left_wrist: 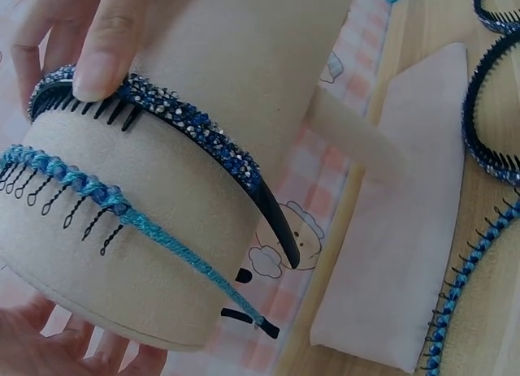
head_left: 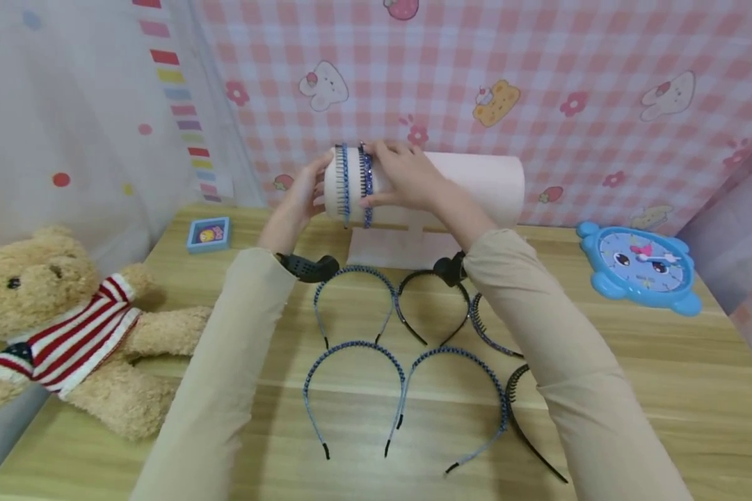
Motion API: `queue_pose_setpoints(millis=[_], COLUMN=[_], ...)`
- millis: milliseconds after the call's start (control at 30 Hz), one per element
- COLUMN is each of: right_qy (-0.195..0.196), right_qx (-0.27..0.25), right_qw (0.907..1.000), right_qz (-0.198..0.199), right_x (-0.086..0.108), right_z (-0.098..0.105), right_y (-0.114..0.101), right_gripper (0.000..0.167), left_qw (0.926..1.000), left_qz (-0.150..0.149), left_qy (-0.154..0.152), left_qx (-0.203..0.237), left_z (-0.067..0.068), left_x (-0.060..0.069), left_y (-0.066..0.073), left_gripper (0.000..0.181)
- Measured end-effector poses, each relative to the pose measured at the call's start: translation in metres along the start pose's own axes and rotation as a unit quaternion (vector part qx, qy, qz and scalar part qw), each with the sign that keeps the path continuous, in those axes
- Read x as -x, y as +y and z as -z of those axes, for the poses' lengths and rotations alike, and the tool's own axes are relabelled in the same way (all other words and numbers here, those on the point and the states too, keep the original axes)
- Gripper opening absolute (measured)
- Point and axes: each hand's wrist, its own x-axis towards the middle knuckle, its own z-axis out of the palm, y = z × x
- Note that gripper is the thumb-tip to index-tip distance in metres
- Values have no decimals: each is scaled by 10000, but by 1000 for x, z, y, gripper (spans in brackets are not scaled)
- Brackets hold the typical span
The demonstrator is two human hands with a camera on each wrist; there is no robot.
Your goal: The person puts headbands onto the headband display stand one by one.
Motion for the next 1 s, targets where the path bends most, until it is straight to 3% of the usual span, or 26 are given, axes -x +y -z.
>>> queue_pose_setpoints(millis=[233,433,567,700,800,900,1000], right_qy=[239,553,676,390,-337,-1075,-1294], right_qx=[-257,-424,-429,-724,-1220,-1446,-1267], right_qw=[9991,9967,9932,9857,9747,9676,9750], right_qz=[-218,-415,-844,-1474,-1842,-1768,-1289], right_x=[22,75,111,141,158,167,168], right_z=[12,43,48,28,2,-29,-58], right_y=[11,46,80,111,127,135,137], right_gripper=[104,106,108,109,102,82,59], left_qw=[10000,9998,9996,9995,9995,9996,9997], left_qz=[52,73,0,-70,-105,-86,-58], left_qy=[19,178,268,296,284,252,232], left_qx=[-5,79,112,124,96,60,75], left_z=[-1,-1,1,4,5,5,4], left_x=[-1,-2,0,-1,-1,1,1], left_y=[1,1,6,8,8,8,8], left_gripper=[43,40,39,36,33,34,38])
